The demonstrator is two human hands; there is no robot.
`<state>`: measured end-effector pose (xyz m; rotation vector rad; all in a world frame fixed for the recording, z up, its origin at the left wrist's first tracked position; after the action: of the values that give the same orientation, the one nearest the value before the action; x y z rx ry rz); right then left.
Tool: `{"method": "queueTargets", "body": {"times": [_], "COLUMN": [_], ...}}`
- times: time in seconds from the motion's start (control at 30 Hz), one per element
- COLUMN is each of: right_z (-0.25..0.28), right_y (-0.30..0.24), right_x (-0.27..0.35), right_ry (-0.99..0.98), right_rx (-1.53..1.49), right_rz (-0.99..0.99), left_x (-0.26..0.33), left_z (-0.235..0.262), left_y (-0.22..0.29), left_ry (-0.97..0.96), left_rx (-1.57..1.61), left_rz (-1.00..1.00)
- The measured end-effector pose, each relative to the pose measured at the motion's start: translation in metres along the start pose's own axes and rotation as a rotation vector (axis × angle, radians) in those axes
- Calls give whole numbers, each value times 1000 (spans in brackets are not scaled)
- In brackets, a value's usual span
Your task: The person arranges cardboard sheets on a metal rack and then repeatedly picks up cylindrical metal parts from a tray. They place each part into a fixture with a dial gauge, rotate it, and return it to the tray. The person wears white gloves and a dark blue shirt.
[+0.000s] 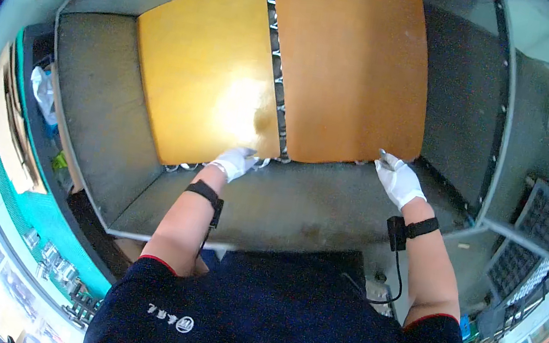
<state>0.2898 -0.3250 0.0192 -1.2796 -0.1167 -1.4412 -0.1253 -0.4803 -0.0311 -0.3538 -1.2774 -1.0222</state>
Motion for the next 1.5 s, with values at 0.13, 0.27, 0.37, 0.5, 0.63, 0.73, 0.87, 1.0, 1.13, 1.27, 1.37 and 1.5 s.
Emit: {"method": "queueTargets", "body": {"times": [0.13,0.27,0.37,0.5,0.63,0.73,0.87,1.0,1.13,1.27,1.37,1.5], "right_z": [6,-11,-40,-99,-134,-150,-162,-171,-183,-174,-180,-207], "right_y": [-68,-123,-145,-145,-115,-81,-18,44,59,22,-28,-130], "right_x": [89,159,208,253,296,329,342,313,278,252,235,221], "right_ry": [4,73,35,-47,-17,-60,-149,-163,-287,-77,127,147], "right_rx": [313,453,517,494,455,493,617,740,1147,723,39,202], "right_rz": [38,136,269,376,319,222,66,18,137,-189,-413,-86], "left_x": [105,205,275,361,481,611,714,756,774,771,709,573], "left_z": [9,31,53,58,52,57,58,61,84,118,176,275], "left_y": [-65,-99,-98,-68,7,73,101,83,27,-49,-129,-283], "left_ry": [121,331,562,703,479,135,-12,95,-74,79,400,1184], "left_rx": [-68,-56,-13,142,686,740,259,330,273,220,563,162], "left_rz": [-4,75,71,20,-528,-1290,-1871,-1840,-1962,-1947,-1375,-170]}}
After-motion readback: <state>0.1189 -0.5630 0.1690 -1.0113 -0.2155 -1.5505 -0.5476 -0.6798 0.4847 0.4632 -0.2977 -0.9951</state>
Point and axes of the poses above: each hand's wrist, its own x-axis away from the middle knuckle, its own z-axis out of the back of the hand, y = z × x, the point moved 6 cm from there along -x, towards the middle knuckle, and after that the axes turned 2 degrees about y, right-handed, at the moved point
